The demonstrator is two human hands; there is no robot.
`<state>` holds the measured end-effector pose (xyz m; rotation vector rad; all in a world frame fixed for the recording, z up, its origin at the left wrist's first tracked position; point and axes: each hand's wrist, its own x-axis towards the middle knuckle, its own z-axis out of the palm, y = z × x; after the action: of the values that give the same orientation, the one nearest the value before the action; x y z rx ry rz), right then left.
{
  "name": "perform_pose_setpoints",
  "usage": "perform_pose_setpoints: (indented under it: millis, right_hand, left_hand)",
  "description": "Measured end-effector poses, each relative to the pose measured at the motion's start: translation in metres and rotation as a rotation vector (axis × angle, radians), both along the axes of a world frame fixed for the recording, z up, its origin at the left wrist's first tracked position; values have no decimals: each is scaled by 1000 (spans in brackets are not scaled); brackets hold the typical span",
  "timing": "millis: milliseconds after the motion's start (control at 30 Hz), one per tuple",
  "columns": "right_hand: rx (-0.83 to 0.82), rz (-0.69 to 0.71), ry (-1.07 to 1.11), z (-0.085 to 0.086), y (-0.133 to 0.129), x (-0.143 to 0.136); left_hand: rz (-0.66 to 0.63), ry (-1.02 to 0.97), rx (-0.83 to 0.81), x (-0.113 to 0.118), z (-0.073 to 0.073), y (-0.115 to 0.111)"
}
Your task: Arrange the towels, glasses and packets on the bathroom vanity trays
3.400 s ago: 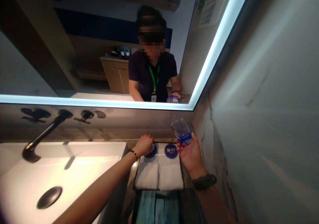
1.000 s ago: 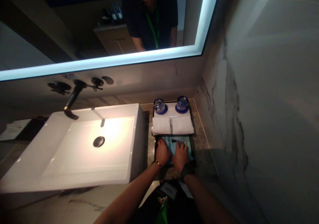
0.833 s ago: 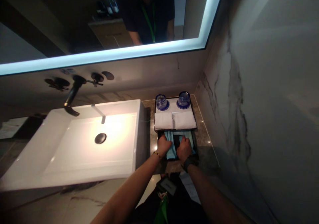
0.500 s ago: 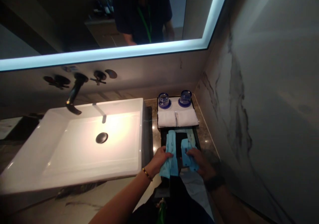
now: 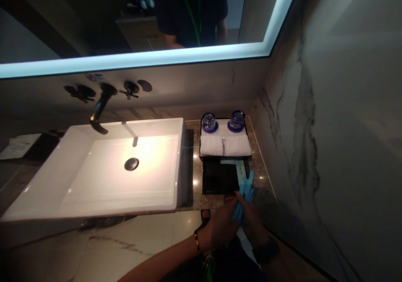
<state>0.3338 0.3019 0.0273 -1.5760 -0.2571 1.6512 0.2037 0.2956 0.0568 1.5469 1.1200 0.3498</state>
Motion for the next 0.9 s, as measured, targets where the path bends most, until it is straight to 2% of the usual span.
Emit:
perform_pose_setpoints:
  millis: [133, 233, 367, 467, 600, 700, 800, 900]
  right_hand:
    - [-26, 33, -4, 1, 4, 22]
    - [-25, 118, -2, -1, 5, 28]
    - [-33, 217, -10, -10, 10, 28]
    - [-35, 278, -24, -16, 20, 26]
    - [3, 353, -36, -18, 40, 19]
    - [14, 418, -59, -18, 58, 11]
    - [29, 478, -86, -21, 77, 4]
    - [81, 489, -139, -27, 95, -3]
  left_hand:
    - [313, -216, -72, 20, -10, 0]
    - [507, -281, -145, 23, -19, -1]
    - [719, -91, -154, 7, -32, 4]
    - [792, 101, -106, -9, -40, 25]
    - [745, 379, 38, -19, -43, 57]
    - [645, 570, 154, -20, -39, 60]
    - [428, 781, 355, -17, -37, 48]
    - [178, 725, 466, -15, -39, 46]
